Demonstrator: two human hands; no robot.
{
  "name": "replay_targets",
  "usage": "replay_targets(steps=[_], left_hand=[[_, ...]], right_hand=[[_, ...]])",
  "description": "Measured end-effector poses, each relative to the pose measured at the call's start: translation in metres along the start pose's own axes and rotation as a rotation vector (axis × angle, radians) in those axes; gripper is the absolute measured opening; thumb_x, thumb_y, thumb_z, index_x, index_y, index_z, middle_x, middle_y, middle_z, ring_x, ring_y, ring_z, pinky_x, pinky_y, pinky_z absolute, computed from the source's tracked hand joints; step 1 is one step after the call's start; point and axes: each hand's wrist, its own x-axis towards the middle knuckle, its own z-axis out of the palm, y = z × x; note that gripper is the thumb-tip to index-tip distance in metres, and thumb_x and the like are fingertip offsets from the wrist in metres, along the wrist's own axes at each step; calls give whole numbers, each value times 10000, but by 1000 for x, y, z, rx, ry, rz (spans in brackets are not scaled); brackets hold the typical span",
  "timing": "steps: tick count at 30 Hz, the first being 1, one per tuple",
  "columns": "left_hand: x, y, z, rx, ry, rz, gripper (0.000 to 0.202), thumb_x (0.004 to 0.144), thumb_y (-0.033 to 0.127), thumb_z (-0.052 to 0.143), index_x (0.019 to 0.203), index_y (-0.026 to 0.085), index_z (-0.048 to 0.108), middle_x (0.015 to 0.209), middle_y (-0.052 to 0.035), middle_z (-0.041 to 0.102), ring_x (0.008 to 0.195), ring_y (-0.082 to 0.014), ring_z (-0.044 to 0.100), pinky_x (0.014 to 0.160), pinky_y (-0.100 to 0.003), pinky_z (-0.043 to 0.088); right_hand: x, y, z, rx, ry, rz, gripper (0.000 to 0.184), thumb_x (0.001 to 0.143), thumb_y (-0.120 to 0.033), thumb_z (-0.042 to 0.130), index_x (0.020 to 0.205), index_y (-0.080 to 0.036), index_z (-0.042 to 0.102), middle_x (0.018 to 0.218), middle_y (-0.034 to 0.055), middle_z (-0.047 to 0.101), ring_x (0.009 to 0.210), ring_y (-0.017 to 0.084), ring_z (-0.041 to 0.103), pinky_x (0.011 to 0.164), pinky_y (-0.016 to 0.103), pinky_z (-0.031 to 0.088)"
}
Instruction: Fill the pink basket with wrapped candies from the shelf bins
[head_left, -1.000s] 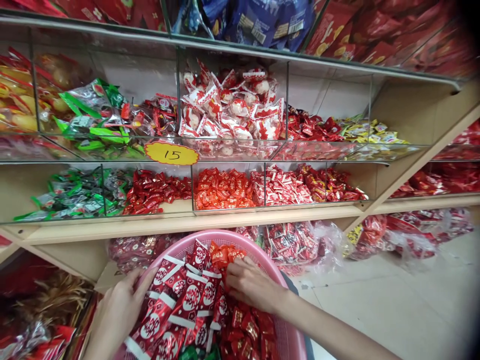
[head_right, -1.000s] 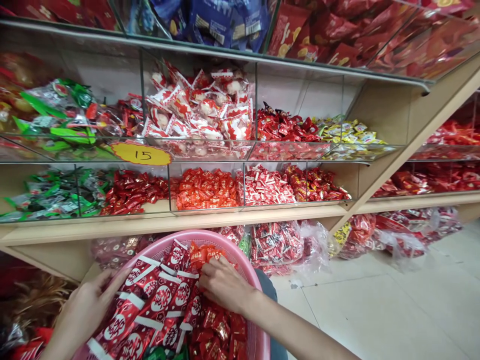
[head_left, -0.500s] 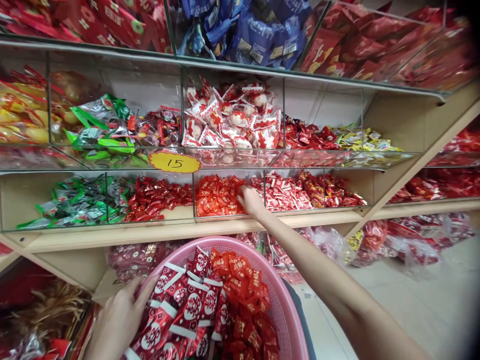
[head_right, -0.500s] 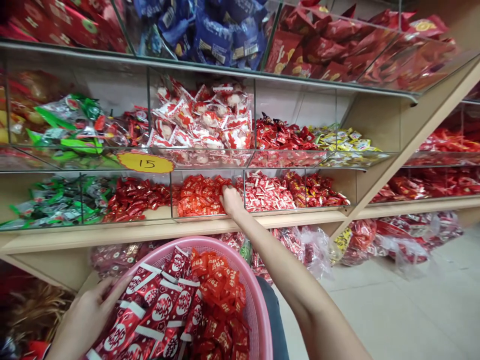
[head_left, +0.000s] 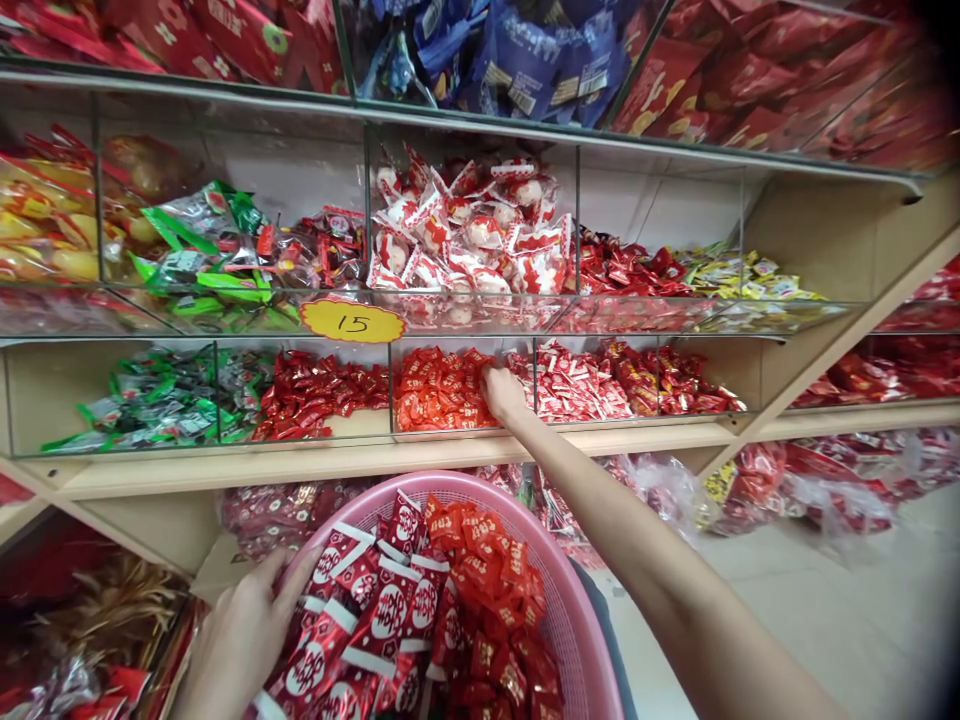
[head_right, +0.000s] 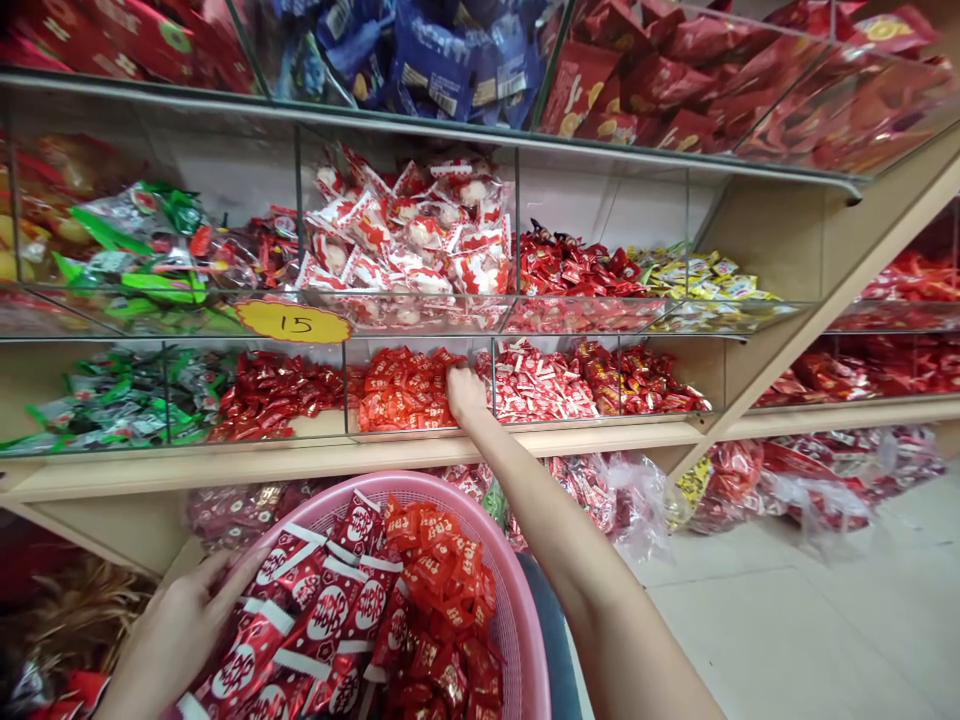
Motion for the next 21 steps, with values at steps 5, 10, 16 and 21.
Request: replay_targets(steps=[5,10,16,21], left_hand=[[-1,1,-2,-1,-10,18,385,832,531,335,913,261,597,681,-64,693,767,-280,673,546,-238,411],[-2,6,-4,1,-79,-14,406,846,536,273,923,259,560,765,-85,696,876,-309,654,603,-260,429],[-3,14,-10,47,-87,-18,412,845,551,251,845,255,538,709,-77,692,802,-299,667,587,-260,432],[-2,10,-10,22,-8,8,402,818,553,328,905,257,586,715,-75,714,797,-301,675,558,-254,442]], right_hand=[[-13,3,-12,170,163,-48,226,896,-151,316,1024,-151,503,1058,146,545,865,212,593,725,312,432],[-41,7,-14,813,298,-222,176,902,-289,353,857,-179,484,860,62,571,670,141,594,624,269,471],[-109,-7,-8,909,376,-422,97,873,-222,457,829,-187,535,1011,78,561,897,152,568,743,279,482],[-154,-10,6,768,314,-624,153,881,-151,433,997,-187,525,1109,102,526,1056,160,527,880,297,455]])
